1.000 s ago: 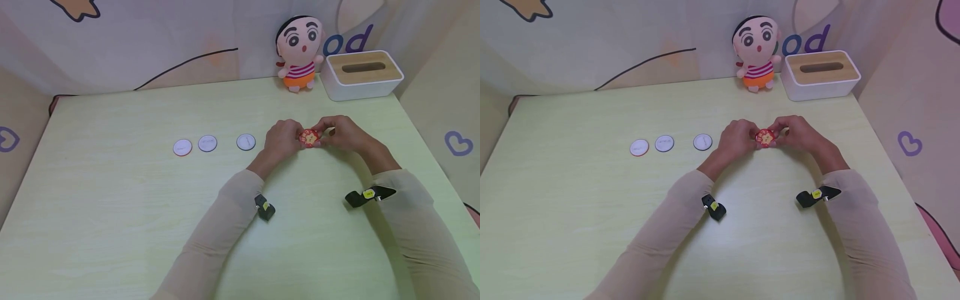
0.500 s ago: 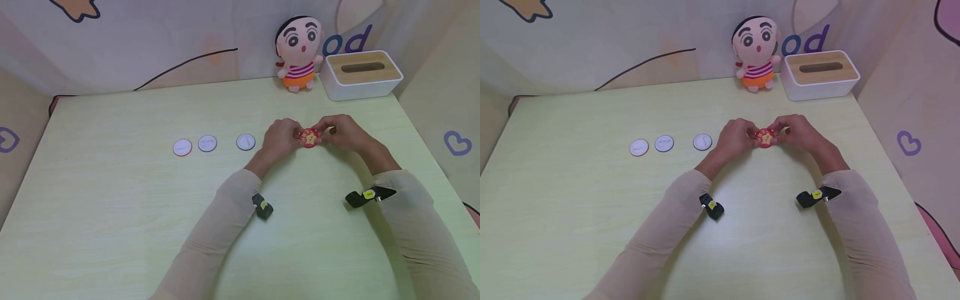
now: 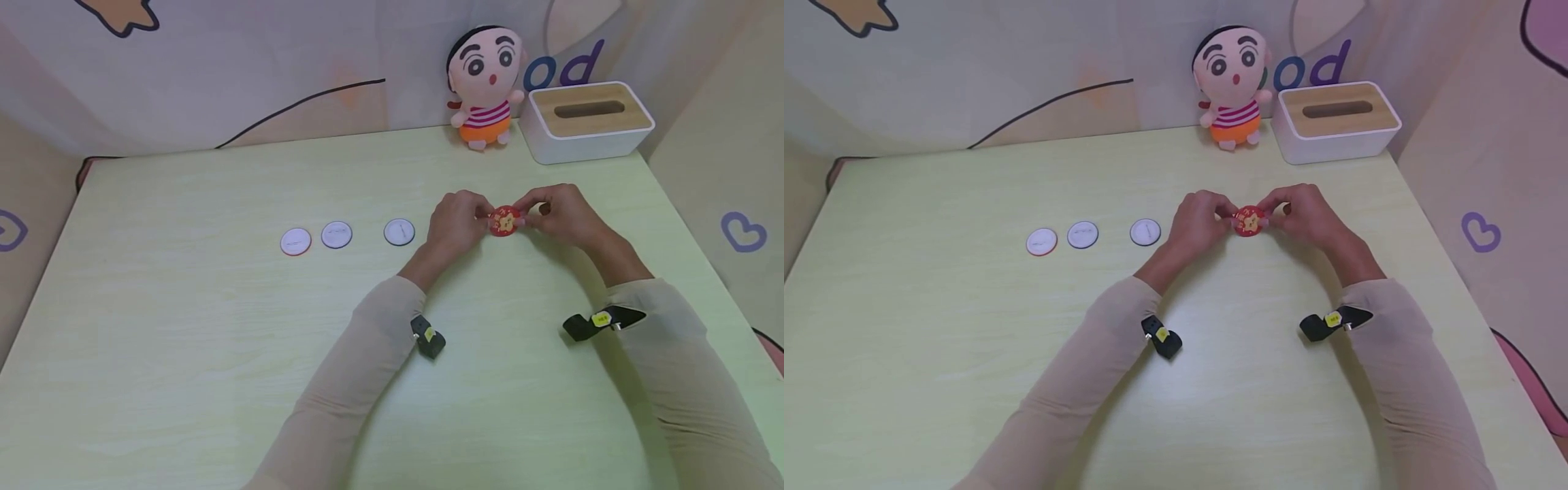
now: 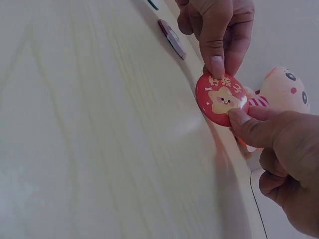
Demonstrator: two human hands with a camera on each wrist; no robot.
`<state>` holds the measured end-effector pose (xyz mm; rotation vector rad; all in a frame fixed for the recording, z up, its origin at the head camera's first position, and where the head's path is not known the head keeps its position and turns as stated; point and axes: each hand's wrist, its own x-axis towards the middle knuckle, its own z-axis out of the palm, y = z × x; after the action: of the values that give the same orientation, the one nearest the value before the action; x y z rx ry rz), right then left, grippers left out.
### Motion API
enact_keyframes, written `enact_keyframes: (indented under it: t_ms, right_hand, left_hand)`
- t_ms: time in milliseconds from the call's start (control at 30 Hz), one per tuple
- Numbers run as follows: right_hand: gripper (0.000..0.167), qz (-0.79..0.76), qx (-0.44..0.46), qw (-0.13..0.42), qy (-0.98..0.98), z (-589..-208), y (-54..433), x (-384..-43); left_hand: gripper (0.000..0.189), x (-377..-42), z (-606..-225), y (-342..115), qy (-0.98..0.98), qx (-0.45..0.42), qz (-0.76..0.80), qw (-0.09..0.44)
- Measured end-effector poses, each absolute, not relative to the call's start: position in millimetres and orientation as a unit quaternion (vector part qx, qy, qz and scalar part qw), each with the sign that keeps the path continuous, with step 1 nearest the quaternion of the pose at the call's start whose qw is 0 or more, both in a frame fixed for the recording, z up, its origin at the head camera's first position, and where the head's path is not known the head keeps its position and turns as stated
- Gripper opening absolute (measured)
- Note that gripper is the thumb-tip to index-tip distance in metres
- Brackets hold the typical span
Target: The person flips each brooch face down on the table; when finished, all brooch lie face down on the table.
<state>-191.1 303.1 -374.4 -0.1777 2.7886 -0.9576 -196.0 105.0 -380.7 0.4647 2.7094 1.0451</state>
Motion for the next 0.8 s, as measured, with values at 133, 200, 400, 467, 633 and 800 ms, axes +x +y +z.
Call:
enact_keyframes:
  t_ms: [133, 200, 400, 467, 633, 800]
  right_hand:
    - [0.022, -0.324, -0.063, 0.066, 0.942, -375.1, 302.5, -188.5]
    - [0.02, -0.324, -0.07, 0.05, 0.942, -375.4, 302.1, -187.0]
    - [0.018, -0.319, -0.087, 0.003, 0.944, -376.5, 301.3, -183.7]
    - [0.017, -0.316, -0.089, -0.009, 0.944, -376.7, 301.1, -182.7]
    - [0.016, -0.311, -0.098, -0.036, 0.945, -378.4, 300.9, -180.7]
    - [0.015, -0.302, -0.123, -0.067, 0.943, -381.3, 301.2, -180.3]
  left_hand:
    - [0.019, -195.2, -380.5, 105.7, 0.912, 0.152, 0.369, 0.097]
    - [0.019, -195.0, -380.5, 105.8, 0.91, 0.15, 0.375, 0.095]
    - [0.019, -195.1, -380.0, 104.9, 0.906, 0.145, 0.388, 0.092]
    - [0.019, -195.4, -380.0, 104.4, 0.904, 0.149, 0.39, 0.089]
    - [0.019, -194.9, -380.1, 103.8, 0.901, 0.152, 0.397, 0.086]
    - [0.019, -193.8, -380.1, 103.9, 0.897, 0.139, 0.409, 0.092]
